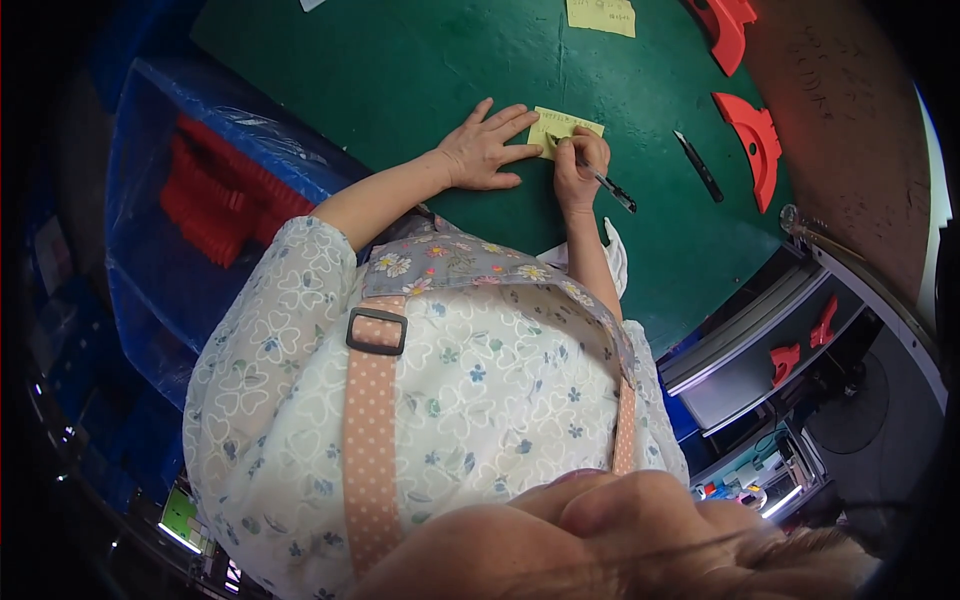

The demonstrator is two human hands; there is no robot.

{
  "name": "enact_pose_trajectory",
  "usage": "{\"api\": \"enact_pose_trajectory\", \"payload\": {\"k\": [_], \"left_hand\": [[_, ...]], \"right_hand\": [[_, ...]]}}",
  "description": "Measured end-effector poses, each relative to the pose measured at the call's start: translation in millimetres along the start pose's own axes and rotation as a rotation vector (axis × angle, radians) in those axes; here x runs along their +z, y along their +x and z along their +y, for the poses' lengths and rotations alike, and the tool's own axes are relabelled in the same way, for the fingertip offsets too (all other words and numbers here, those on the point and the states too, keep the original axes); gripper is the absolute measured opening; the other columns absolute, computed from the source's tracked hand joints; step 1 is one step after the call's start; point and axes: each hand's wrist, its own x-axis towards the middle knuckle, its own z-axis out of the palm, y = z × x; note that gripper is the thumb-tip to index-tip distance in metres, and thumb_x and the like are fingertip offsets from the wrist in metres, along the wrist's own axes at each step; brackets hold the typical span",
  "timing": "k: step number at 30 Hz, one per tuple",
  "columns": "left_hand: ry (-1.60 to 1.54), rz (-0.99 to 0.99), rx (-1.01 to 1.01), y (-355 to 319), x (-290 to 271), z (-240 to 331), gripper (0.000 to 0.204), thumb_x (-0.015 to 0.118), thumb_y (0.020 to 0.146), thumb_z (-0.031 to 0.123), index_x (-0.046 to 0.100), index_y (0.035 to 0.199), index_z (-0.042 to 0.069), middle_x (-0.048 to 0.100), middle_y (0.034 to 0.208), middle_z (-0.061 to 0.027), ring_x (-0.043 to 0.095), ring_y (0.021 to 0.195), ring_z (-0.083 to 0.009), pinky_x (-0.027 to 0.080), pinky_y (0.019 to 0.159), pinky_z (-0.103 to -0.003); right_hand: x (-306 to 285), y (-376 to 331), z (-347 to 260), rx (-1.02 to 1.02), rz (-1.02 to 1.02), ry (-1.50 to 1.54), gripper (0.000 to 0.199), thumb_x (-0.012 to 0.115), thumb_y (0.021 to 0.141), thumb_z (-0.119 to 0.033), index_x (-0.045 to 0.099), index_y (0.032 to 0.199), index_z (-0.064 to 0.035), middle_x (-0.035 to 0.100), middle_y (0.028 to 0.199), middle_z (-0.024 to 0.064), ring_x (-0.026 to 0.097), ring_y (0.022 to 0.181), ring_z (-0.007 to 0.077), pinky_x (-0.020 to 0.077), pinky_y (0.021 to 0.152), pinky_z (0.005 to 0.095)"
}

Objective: Inspecting red plastic components and writing notes on sticky labels at a workstation.

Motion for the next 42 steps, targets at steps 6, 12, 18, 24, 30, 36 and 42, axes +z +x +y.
{"api": "enact_pose_trajectory", "payload": {"k": [6,12,18,24,30,36,42], "left_hand": [[0.003,-0.007,0.001,0.3,-1.1,0.8,0.048,0.057,0.073,0.042,0.052,0.117,0.026,0.027,0.137,-0.0092,0.022,0.128,-0.0246,0.016,0.102,-0.054],[-0.001,-0.008,0.001,-0.2,-1.0,0.9,0.048,0.057,0.073,0.042,0.052,0.118,0.025,0.027,0.138,-0.0094,0.022,0.128,-0.0248,0.017,0.101,-0.054],[-0.002,-0.008,0.001,-0.3,-1.8,1.1,0.048,0.058,0.072,0.042,0.052,0.117,0.025,0.027,0.137,-0.0094,0.023,0.128,-0.025,0.017,0.101,-0.054],[-0.004,-0.002,0.005,0.8,-2.3,2.1,0.049,0.058,0.072,0.042,0.051,0.118,0.025,0.027,0.137,-0.0095,0.023,0.128,-0.025,0.017,0.101,-0.055],[-0.009,0.003,-0.004,-1.1,-2.4,-0.1,0.05,0.059,0.072,0.041,0.051,0.118,0.025,0.027,0.137,-0.0096,0.022,0.129,-0.025,0.017,0.101,-0.054],[-0.006,0.0,0.001,0.7,-1.4,0.6,0.049,0.059,0.072,0.041,0.051,0.118,0.024,0.027,0.137,-0.0096,0.023,0.129,-0.025,0.016,0.102,-0.054],[-0.006,-0.007,0.002,-0.2,-1.5,0.3,0.049,0.059,0.072,0.041,0.051,0.118,0.025,0.027,0.137,-0.0097,0.022,0.129,-0.025,0.016,0.101,-0.054]], "right_hand": [[0.5,0.3,0.5,0.009,0.018,0.026,0.01,0.062,0.07,-0.007,0.052,0.07,-0.0049,0.058,0.084,0.0128,0.054,0.082,0.0285,0.038,0.077,0.0379],[1.6,-0.1,-0.2,0.023,0.044,0.016,0.01,0.061,0.07,-0.006,0.052,0.071,-0.0046,0.058,0.084,0.0129,0.054,0.082,0.0286,0.0397,0.076,0.0376],[1.4,-1.1,1.0,0.042,0.057,0.062,0.009,0.061,0.07,-0.005,0.051,0.071,-0.0047,0.058,0.084,0.0134,0.054,0.082,0.0291,0.04,0.077,0.0375],[0.1,-7.3,11.9,0.128,0.085,0.195,0.007,0.059,0.074,-0.005,0.052,0.074,-0.0036,0.059,0.085,0.0126,0.055,0.08,0.024,0.0433,0.073,0.0334],[-23.0,-8.3,0.8,0.351,0.106,0.313,0.012,0.054,0.084,-0.007,0.05,0.092,0.0011,0.057,0.089,0.0093,0.056,0.077,0.0136,0.0454,0.071,0.0252],[-26.6,-9.4,21.5,0.216,0.024,0.117,0.007,0.056,0.083,-0.007,0.056,0.084,-0.0006,0.056,0.079,0.0037,0.051,0.069,0.008,0.0425,0.063,0.0205],[-14.0,-2.4,-1.9,-0.025,-0.003,0.033,0.007,0.058,0.076,-0.005,0.052,0.079,-0.0031,0.058,0.081,0.0097,0.054,0.074,0.019,0.0438,0.066,0.0286]]}}
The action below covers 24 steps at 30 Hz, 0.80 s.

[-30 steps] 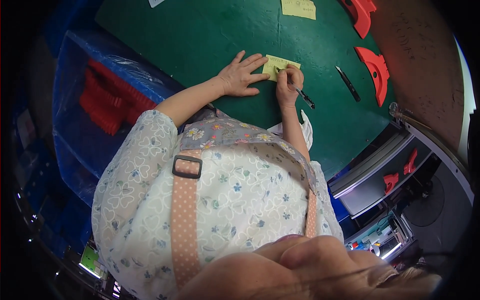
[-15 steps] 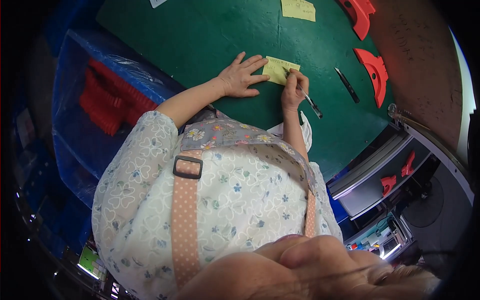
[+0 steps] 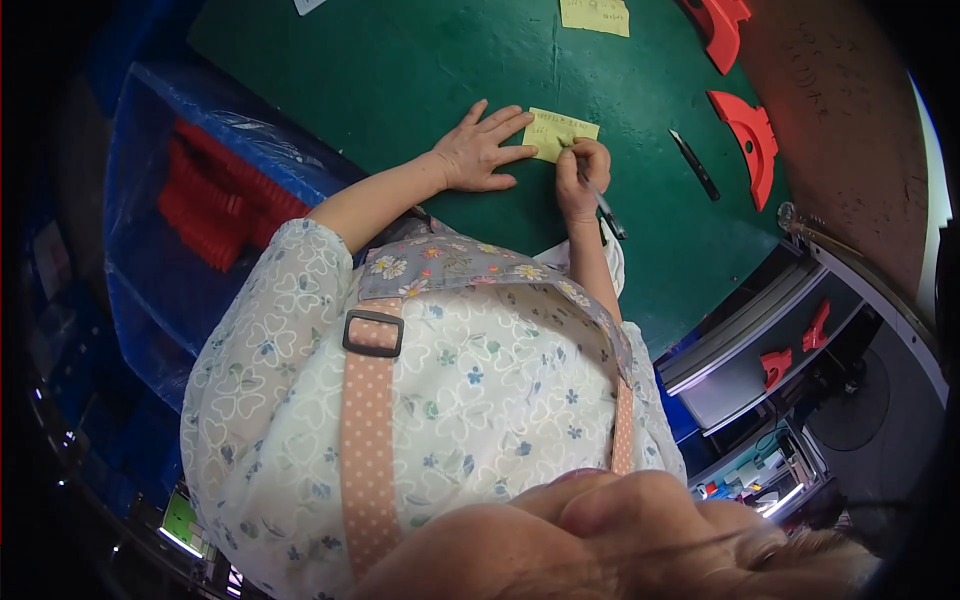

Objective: Inspecting red plastic components and writing notes on sticky labels at a workstation.

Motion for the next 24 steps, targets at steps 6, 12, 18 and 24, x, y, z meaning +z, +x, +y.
{"api": "enact_pose_trajectory", "payload": {"k": [6,12,18,24], "left_hand": [[0.003,0.009,0.006,-0.3,1.8,0.9,0.048,0.059,0.072,0.041,0.052,0.117,0.025,0.027,0.137,-0.01,0.023,0.128,-0.0253,0.016,0.101,-0.054],[-0.026,0.023,0.02,0.2,0.4,-0.1,0.042,0.06,0.071,0.04,0.055,0.109,0.022,0.028,0.136,-0.0114,0.023,0.128,-0.0267,0.017,0.1,-0.056],[-0.036,0.033,0.026,0.0,0.2,-0.2,0.038,0.061,0.071,0.039,0.055,0.103,0.019,0.029,0.135,-0.0119,0.023,0.128,-0.0276,0.018,0.099,-0.057],[-0.026,0.034,0.025,0.7,-0.2,-1.0,0.038,0.061,0.07,0.039,0.056,0.102,0.019,0.029,0.135,-0.012,0.023,0.128,-0.0274,0.019,0.099,-0.057]], "right_hand": [[6.0,-4.5,-10.2,-0.006,-0.054,0.018,0.007,0.059,0.071,-0.003,0.052,0.074,-0.0043,0.057,0.082,0.013,0.054,0.08,0.0268,0.0421,0.073,0.0349],[9.1,-4.2,-8.1,-0.013,-0.07,-0.039,0.008,0.06,0.071,-0.006,0.053,0.072,-0.0049,0.057,0.083,0.0129,0.053,0.081,0.0268,0.0395,0.076,0.0355],[9.1,-2.9,-9.0,-0.04,-0.093,-0.098,0.007,0.06,0.071,-0.006,0.053,0.071,-0.0053,0.057,0.083,0.0125,0.053,0.081,0.0267,0.0393,0.076,0.0354],[10.2,-2.1,-10.0,0.008,-0.087,-0.045,0.007,0.059,0.071,-0.006,0.052,0.071,-0.0048,0.058,0.083,0.0127,0.053,0.081,0.027,0.0392,0.076,0.0356]]}}
